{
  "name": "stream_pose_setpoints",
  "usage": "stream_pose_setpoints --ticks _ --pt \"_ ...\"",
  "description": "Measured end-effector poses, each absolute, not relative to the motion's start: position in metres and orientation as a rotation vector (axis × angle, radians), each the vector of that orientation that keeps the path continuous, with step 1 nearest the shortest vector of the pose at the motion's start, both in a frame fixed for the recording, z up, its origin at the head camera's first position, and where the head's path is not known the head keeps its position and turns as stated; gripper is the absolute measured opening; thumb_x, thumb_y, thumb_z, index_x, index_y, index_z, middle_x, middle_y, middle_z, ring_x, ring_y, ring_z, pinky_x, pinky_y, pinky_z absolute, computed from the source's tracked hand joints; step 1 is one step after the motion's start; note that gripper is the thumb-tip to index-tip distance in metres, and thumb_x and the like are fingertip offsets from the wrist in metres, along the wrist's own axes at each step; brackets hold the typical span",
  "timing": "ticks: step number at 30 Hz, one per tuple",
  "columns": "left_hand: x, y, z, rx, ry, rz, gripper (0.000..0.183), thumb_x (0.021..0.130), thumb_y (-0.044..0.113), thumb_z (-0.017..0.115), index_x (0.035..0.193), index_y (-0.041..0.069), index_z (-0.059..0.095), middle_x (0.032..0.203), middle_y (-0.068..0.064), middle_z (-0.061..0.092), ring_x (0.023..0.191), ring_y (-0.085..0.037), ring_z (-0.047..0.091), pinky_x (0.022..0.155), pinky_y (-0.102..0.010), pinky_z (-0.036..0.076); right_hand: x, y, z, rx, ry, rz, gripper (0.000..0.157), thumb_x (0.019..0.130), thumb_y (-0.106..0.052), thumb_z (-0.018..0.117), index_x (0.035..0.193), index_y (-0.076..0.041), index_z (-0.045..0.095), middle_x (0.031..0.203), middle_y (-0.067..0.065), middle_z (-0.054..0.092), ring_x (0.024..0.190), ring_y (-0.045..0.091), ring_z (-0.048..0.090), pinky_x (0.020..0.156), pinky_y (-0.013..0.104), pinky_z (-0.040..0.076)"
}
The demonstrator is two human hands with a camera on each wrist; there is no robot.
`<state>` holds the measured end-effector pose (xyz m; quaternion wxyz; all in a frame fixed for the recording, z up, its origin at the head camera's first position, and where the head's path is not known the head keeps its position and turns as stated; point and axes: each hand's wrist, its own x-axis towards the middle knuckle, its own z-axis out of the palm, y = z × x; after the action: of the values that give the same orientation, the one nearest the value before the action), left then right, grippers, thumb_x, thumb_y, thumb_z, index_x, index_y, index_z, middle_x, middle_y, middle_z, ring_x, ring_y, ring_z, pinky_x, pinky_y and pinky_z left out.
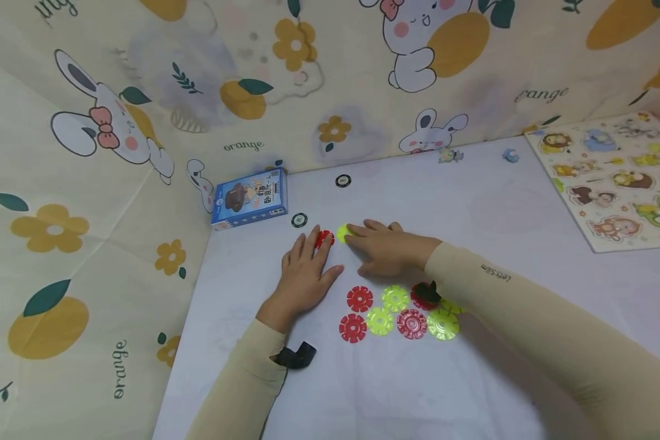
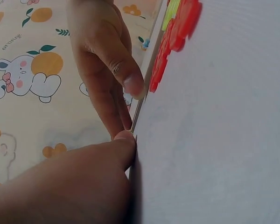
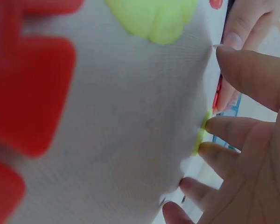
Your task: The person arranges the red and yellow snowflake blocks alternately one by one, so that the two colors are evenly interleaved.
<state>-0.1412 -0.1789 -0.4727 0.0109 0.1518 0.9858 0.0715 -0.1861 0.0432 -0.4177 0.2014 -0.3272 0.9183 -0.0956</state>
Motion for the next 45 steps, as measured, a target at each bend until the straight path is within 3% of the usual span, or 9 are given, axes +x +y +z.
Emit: stream_pose_setpoints --ticks 6,13,30,36,40,45 --pt "-0.141 -0.179 -0.469 0.471 3.067 0.263 0.078 0.090 0.068 0.039 0.154 0.029 0.019 0.159 -0.002 0.008 0.142 -0.031 0.005 0.107 -0.055 0.014 -0.184 0.043 -0.416 -0.961 2.628 -0.224 0.083 0.082 -0.055 0.068 0.151 -0.026 0.032 0.156 0.008 0.020 0.139 0.036 0.016 0.103 0.064 0.022" --pt "-0.141 -0.178 -0.467 0.479 3.059 0.280 0.078 0.089 0.069 0.037 0.154 0.030 0.018 0.159 -0.002 0.007 0.142 -0.031 0.005 0.107 -0.055 0.014 -0.186 0.044 -0.416 -0.910 2.595 -0.267 0.088 0.082 -0.063 0.062 0.153 -0.024 0.026 0.159 0.002 0.011 0.143 0.034 0.004 0.106 0.064 0.014" --pt "-0.143 -0.176 -0.468 0.480 3.059 0.277 0.078 0.088 0.071 0.036 0.154 0.034 0.016 0.159 0.000 0.005 0.141 -0.031 0.006 0.106 -0.057 0.014 -0.186 0.046 -0.418 -0.890 2.617 -0.303 0.091 0.080 -0.076 0.049 0.153 -0.028 0.025 0.159 0.002 0.010 0.142 0.034 0.007 0.105 0.065 0.013" --pt "-0.141 -0.170 -0.466 0.573 3.081 0.363 0.077 0.090 0.068 0.040 0.154 0.029 0.022 0.160 0.005 0.003 0.143 -0.031 0.007 0.107 -0.058 0.014 -0.185 0.065 -0.405 -0.876 2.627 -0.637 0.082 0.086 -0.073 0.043 0.152 -0.026 0.028 0.156 0.004 0.021 0.141 0.031 0.019 0.104 0.064 0.020" --pt "-0.138 -0.162 -0.464 0.657 3.054 0.347 0.078 0.090 0.069 0.037 0.154 0.027 0.021 0.160 0.006 0.004 0.144 -0.027 0.004 0.108 -0.058 0.014 -0.173 0.097 -0.399 -0.788 2.496 -1.063 0.070 0.090 -0.065 0.047 0.148 -0.028 0.036 0.150 -0.001 0.033 0.134 0.023 0.033 0.103 0.056 0.031" --pt "-0.133 -0.157 -0.462 0.657 2.969 0.289 0.085 0.089 0.071 0.034 0.155 0.021 0.017 0.160 0.005 0.003 0.144 -0.024 -0.001 0.110 -0.058 0.007 -0.145 0.140 -0.407 -0.684 2.352 -1.334 0.058 0.092 -0.050 0.057 0.144 -0.029 0.041 0.140 0.002 0.046 0.119 0.023 0.049 0.094 0.052 0.043"
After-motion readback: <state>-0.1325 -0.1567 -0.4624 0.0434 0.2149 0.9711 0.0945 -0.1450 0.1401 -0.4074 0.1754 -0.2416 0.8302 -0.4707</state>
